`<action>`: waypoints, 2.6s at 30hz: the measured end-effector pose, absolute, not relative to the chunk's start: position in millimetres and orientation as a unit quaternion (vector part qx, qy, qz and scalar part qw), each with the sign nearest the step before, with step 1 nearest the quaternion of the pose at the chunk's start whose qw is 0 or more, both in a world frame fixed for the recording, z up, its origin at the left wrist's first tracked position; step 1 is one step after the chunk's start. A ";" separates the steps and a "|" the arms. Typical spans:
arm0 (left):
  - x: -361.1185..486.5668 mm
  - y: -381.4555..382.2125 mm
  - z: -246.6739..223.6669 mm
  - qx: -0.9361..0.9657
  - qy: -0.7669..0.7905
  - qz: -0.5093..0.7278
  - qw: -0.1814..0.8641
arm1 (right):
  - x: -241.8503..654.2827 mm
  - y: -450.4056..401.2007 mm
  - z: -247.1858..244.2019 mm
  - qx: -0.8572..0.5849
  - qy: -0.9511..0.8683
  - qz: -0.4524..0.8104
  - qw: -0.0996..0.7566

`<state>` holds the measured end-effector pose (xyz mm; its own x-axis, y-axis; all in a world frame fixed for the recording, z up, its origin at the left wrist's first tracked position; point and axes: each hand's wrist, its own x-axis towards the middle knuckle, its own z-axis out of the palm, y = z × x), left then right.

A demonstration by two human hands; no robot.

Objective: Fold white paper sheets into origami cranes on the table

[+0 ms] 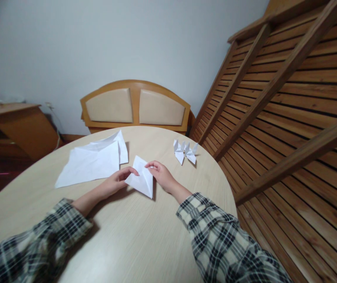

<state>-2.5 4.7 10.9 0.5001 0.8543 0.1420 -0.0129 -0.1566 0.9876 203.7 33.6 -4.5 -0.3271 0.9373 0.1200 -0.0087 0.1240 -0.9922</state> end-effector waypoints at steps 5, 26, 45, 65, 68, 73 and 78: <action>-2.8 3.4 11.2 0.673 0.329 0.355 0.560 | 203.9 33.7 -4.2 -0.380 -0.609 0.539 0.440; -1.7 4.2 10.2 0.691 0.362 0.350 0.519 | 204.0 32.4 -4.4 -0.350 -0.637 0.554 0.407; 2.7 3.0 9.9 0.637 0.380 0.393 0.543 | 203.5 30.0 -4.7 -0.311 -0.649 0.580 0.382; -0.8 10.4 -4.1 0.633 0.382 0.441 0.509 | 204.7 32.3 -9.0 -0.291 -0.692 0.554 0.360; -1.0 10.1 -3.6 0.637 0.390 0.439 0.500 | 205.5 32.7 -9.0 -0.290 -0.705 0.544 0.351; -0.9 8.2 -0.6 0.643 0.410 0.425 0.489 | 205.6 31.3 -7.1 -0.293 -0.716 0.532 0.344; -1.1 7.3 2.5 0.654 0.432 0.419 0.459 | 205.1 30.5 -6.2 -0.299 -0.732 0.509 0.339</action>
